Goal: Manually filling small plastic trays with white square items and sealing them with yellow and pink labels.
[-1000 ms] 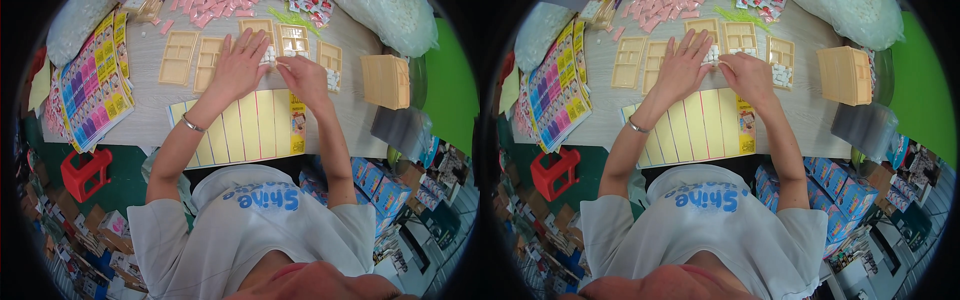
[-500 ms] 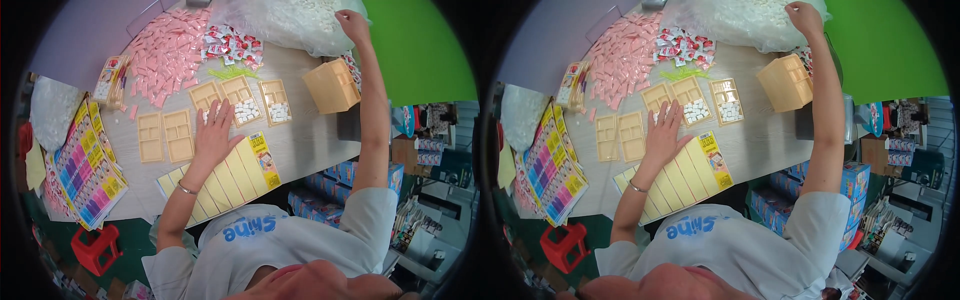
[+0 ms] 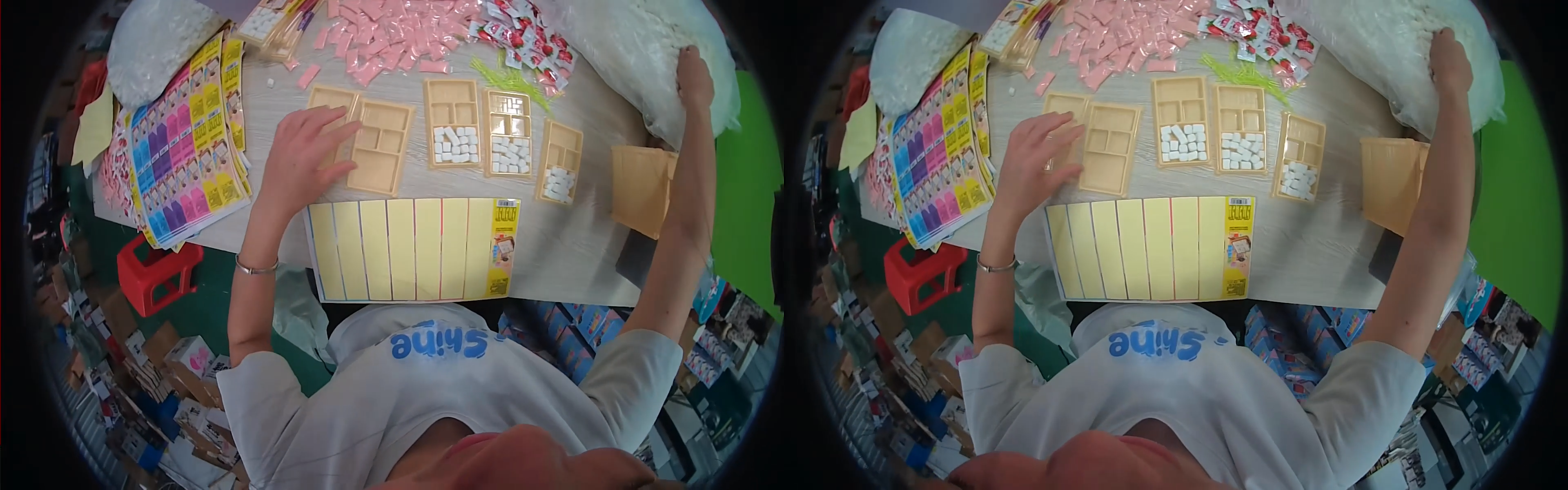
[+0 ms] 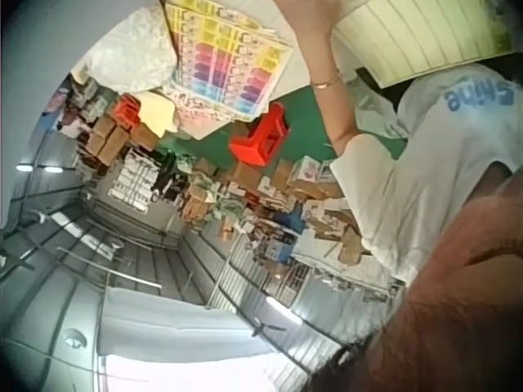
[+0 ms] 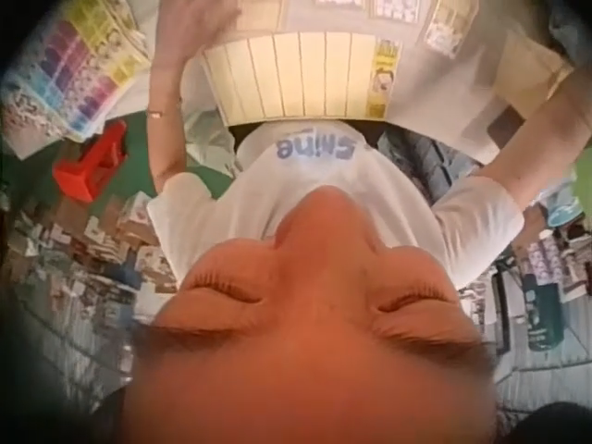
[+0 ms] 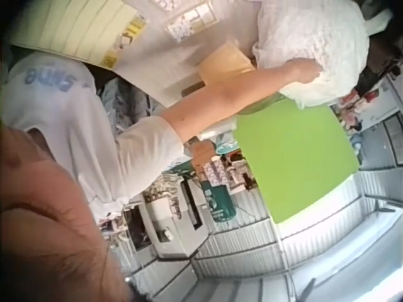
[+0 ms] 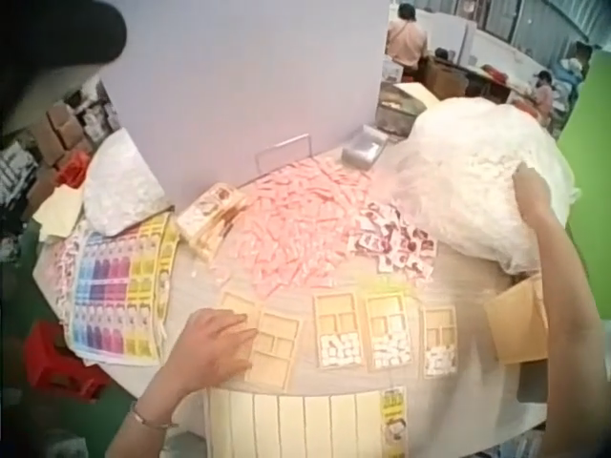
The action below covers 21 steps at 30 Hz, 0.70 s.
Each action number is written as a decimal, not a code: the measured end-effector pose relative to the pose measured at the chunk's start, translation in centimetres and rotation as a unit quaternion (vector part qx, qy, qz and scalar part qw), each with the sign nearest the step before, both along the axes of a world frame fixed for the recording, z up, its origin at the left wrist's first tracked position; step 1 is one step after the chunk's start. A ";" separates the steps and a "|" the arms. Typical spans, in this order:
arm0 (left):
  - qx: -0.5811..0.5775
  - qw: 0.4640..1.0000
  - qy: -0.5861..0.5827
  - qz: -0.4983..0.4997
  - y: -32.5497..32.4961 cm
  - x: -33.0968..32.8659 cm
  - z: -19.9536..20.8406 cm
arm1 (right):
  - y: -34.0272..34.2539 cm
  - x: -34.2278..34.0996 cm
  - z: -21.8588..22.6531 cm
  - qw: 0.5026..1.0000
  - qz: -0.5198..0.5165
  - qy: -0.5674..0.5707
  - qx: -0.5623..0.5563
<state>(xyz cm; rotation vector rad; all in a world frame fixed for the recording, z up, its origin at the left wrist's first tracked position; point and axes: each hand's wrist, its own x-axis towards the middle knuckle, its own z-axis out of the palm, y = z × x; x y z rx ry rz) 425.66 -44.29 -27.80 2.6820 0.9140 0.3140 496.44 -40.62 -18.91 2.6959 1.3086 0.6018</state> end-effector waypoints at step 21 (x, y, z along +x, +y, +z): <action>-0.024 0.998 0.008 0.050 -6.1 0.9 -5.5 | -9.3 -33.6 -7.0 0.093 0.157 0.963 0.200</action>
